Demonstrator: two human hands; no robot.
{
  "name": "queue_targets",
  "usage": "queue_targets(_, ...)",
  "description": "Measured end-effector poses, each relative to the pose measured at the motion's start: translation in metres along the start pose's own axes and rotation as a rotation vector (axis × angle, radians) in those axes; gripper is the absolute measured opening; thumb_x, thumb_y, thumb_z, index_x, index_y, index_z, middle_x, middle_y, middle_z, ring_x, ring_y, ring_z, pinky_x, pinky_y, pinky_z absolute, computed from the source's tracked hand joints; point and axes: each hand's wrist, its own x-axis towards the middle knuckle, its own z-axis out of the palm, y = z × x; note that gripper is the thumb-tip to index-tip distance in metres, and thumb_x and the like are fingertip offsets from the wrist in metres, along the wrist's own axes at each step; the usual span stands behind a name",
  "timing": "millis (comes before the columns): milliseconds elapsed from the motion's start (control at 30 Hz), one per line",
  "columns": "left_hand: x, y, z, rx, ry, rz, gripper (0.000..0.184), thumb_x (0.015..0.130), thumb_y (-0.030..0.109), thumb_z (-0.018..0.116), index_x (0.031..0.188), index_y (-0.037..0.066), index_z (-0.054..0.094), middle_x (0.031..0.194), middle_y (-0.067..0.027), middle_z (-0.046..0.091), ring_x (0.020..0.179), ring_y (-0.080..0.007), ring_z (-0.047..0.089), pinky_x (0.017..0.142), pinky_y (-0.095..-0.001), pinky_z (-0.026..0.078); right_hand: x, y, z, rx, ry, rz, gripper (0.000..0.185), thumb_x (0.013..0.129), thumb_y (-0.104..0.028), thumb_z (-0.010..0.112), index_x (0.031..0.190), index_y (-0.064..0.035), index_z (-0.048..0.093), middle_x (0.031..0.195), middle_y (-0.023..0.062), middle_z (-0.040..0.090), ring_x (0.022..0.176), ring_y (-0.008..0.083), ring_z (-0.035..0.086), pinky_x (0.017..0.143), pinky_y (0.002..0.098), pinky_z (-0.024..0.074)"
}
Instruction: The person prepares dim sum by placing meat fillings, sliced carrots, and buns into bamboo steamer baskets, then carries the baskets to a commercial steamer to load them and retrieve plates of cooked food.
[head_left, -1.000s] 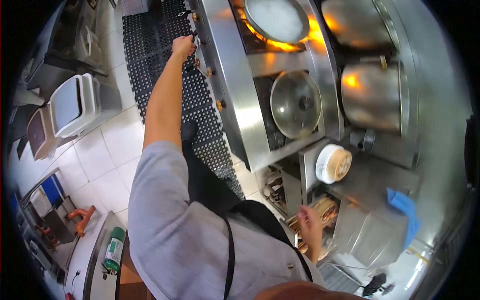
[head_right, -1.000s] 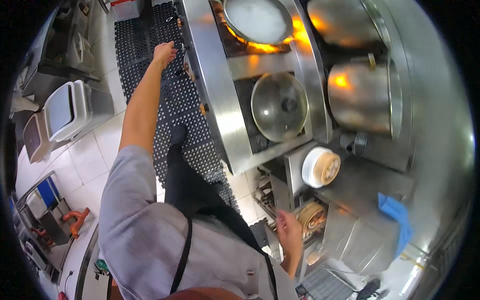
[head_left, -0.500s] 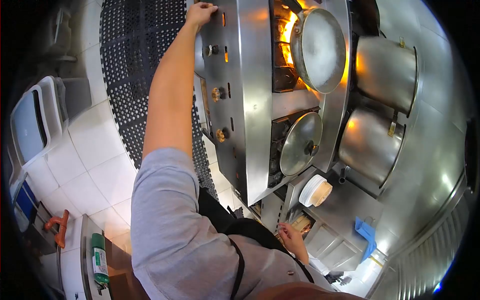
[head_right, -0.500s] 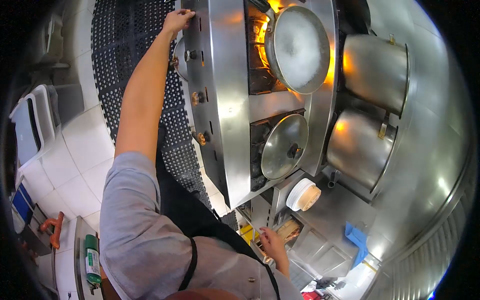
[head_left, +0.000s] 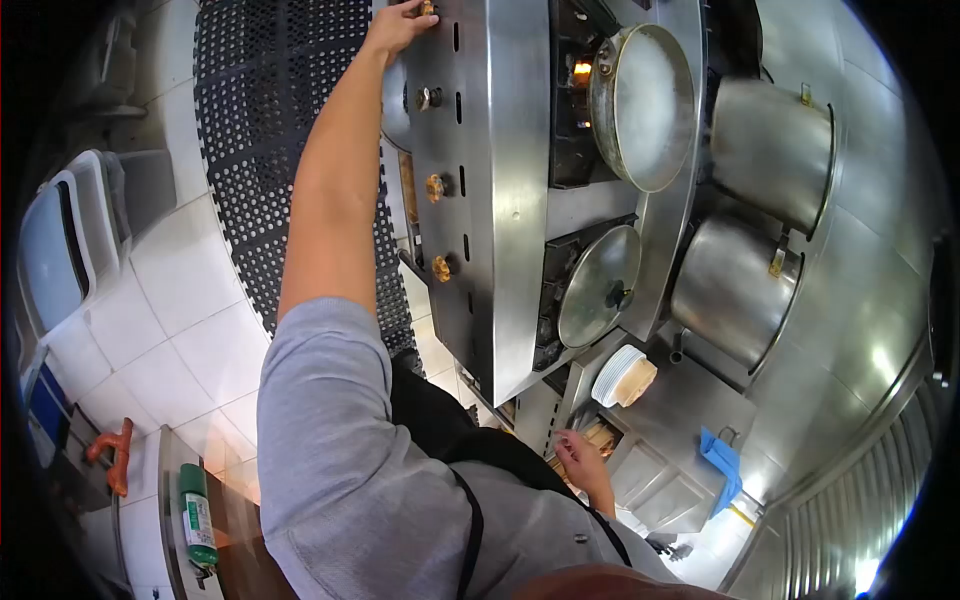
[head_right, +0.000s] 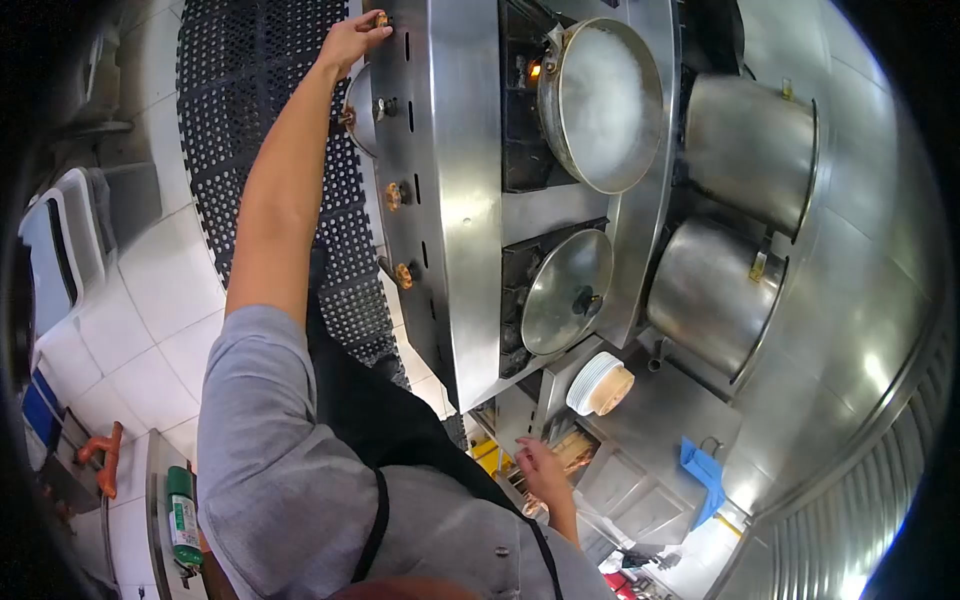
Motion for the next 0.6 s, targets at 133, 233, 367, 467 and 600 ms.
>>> queue_targets(133, -0.028, 0.038, 0.009, -0.018, -0.037, 0.037, 0.006, 0.085, 0.004, 0.063, 0.086, 0.007, 0.058, 0.075, 0.0023, 0.056, 0.066, -0.0070, 0.049, 0.058, -0.0221, 0.041, 0.003, 0.005, 0.004, -0.021, -0.021, 0.010, 0.028, 0.089, -0.015, 0.061, 0.115, -0.0057, 0.060, 0.088, 0.0152, 0.065, 0.078, 0.0259, 0.065, 0.069, 0.0338, 0.0508)
queue_targets(233, -0.030, 0.047, 0.007, 0.016, -0.052, -0.006, 0.012, 0.082, 0.001, 0.066, 0.090, 0.009, 0.062, 0.077, 0.0062, 0.054, 0.068, -0.0062, 0.047, 0.063, -0.0196, 0.041, 0.005, 0.006, 0.004, 0.008, -0.031, -0.001, 0.028, 0.089, -0.015, 0.061, 0.116, -0.0061, 0.060, 0.089, 0.0151, 0.065, 0.079, 0.0265, 0.065, 0.070, 0.0342, 0.0509)
queue_targets(367, -0.023, 0.024, 0.005, -0.097, -0.007, 0.065, 0.031, 0.083, 0.003, 0.066, 0.113, 0.013, 0.065, 0.083, 0.0050, 0.059, 0.074, -0.0069, 0.052, 0.064, -0.0209, 0.043, 0.005, 0.008, 0.004, -0.001, 0.000, -0.028, 0.028, 0.089, -0.014, 0.060, 0.116, -0.0059, 0.060, 0.087, 0.0155, 0.065, 0.078, 0.0274, 0.065, 0.070, 0.0353, 0.0510)
queue_targets(467, -0.047, 0.030, -0.007, 0.027, -0.041, -0.006, 0.118, 0.072, 0.023, 0.085, 0.151, 0.001, 0.000, 0.111, -0.0211, 0.063, 0.091, -0.0221, 0.063, 0.086, -0.0310, 0.051, 0.004, 0.018, 0.009, 0.008, 0.000, -0.035, 0.028, 0.089, -0.014, 0.060, 0.116, -0.0062, 0.060, 0.087, 0.0154, 0.065, 0.079, 0.0277, 0.065, 0.070, 0.0357, 0.0511)
queue_targets(600, -0.112, 0.002, -0.020, -0.184, 0.243, -0.150, 0.103, 0.076, 0.018, 0.081, 0.151, 0.003, 0.011, 0.088, -0.0068, 0.060, 0.072, -0.0117, 0.056, 0.064, -0.0241, 0.049, 0.006, 0.043, 0.022, 0.072, 0.016, -0.113, 0.031, 0.090, -0.014, 0.060, 0.120, -0.0067, 0.058, 0.088, 0.0111, 0.064, 0.076, 0.0212, 0.061, 0.069, 0.0328, 0.0494)
